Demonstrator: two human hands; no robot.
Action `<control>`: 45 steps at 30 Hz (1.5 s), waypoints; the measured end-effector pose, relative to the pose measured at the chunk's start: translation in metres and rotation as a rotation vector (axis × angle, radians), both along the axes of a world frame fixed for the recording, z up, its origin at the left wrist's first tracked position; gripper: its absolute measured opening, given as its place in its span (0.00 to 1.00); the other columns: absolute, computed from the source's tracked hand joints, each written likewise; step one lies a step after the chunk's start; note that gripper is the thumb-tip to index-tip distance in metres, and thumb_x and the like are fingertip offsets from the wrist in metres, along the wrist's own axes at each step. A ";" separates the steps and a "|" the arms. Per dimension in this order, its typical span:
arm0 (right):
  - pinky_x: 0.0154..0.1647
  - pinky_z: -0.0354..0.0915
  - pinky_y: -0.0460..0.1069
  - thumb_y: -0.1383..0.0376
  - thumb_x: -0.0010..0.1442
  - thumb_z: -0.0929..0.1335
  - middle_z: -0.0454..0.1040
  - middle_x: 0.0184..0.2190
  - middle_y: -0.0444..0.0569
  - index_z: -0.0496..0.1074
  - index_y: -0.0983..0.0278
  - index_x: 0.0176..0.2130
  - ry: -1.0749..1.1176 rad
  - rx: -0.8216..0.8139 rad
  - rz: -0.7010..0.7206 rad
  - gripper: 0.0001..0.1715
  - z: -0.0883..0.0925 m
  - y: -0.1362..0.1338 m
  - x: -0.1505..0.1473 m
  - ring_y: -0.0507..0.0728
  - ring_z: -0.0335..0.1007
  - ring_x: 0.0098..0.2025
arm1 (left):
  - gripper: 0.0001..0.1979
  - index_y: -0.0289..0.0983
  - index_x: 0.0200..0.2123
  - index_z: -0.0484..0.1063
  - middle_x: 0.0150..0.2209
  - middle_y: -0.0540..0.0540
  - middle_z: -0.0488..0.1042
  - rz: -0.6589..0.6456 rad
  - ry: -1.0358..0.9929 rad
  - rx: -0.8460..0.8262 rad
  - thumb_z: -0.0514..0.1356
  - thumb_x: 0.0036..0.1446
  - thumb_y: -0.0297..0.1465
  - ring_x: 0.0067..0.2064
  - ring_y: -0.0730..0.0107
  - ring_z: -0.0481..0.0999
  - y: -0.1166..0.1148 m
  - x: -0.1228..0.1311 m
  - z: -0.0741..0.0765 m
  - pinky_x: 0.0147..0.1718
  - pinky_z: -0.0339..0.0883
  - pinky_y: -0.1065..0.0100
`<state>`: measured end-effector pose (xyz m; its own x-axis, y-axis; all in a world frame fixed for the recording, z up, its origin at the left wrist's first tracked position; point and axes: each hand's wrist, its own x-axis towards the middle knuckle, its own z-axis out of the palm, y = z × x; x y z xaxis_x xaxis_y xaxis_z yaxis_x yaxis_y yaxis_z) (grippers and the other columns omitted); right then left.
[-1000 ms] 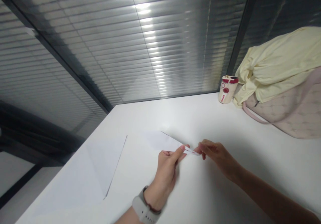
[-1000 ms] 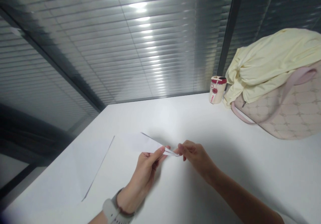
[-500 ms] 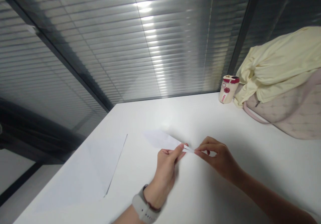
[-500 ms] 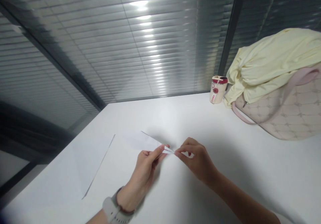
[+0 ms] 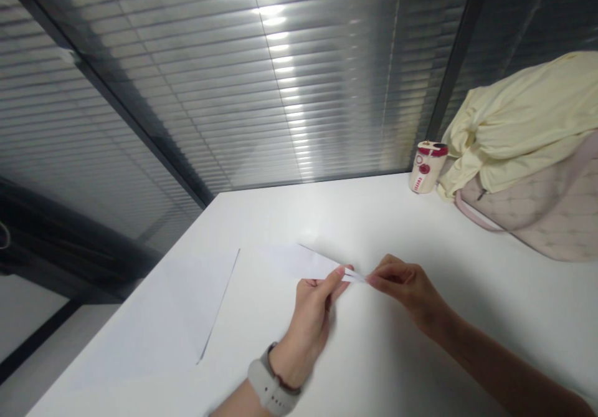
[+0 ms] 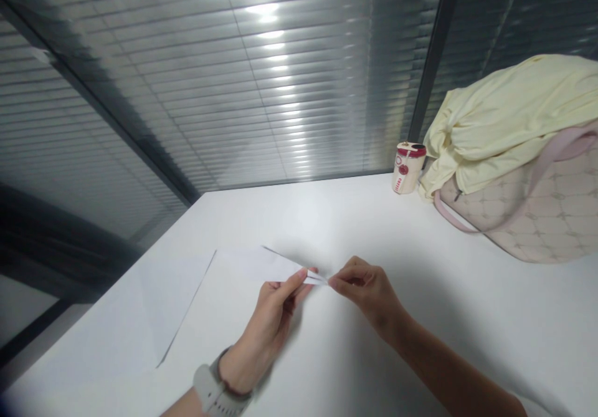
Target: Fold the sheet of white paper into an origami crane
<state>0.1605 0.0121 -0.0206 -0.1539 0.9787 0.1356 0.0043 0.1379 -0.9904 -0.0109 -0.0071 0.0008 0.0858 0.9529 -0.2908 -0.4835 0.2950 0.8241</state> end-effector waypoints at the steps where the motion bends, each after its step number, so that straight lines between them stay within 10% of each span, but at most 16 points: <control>1: 0.29 0.56 0.48 0.58 0.50 0.73 0.64 0.23 0.43 0.75 0.64 0.22 0.011 -0.003 0.001 0.13 0.000 0.000 -0.001 0.51 0.60 0.27 | 0.10 0.29 0.28 0.79 0.24 0.44 0.78 -0.004 -0.014 0.003 0.68 0.49 0.33 0.26 0.74 0.74 0.000 0.001 0.001 0.27 0.67 0.77; 11: 0.28 0.55 0.48 0.52 0.55 0.69 0.62 0.21 0.42 0.75 0.65 0.25 -0.044 -0.019 0.029 0.19 -0.008 0.002 0.000 0.51 0.58 0.25 | 0.11 0.28 0.29 0.79 0.25 0.44 0.77 0.016 -0.036 0.012 0.67 0.49 0.33 0.27 0.75 0.73 0.005 0.000 -0.002 0.29 0.67 0.78; 29: 0.32 0.61 0.48 0.65 0.63 0.65 0.67 0.27 0.47 0.73 0.65 0.30 -0.333 0.493 -0.043 0.10 -0.010 -0.004 -0.003 0.54 0.64 0.31 | 0.14 0.28 0.23 0.78 0.18 0.47 0.70 0.082 0.144 0.006 0.69 0.45 0.36 0.22 0.77 0.66 0.006 -0.004 -0.010 0.23 0.60 0.74; 45: 0.28 0.56 0.48 0.58 0.55 0.70 0.63 0.24 0.44 0.76 0.65 0.25 -0.105 0.075 0.046 0.14 -0.006 -0.001 -0.002 0.52 0.60 0.28 | 0.10 0.30 0.22 0.77 0.21 0.46 0.75 0.058 0.006 -0.046 0.69 0.45 0.33 0.22 0.76 0.70 0.004 0.000 -0.002 0.23 0.63 0.77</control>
<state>0.1585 0.0115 -0.0263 -0.2157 0.9580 0.1890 0.0994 0.2141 -0.9717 -0.0105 -0.0035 -0.0012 0.0290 0.9417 -0.3351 -0.4964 0.3045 0.8129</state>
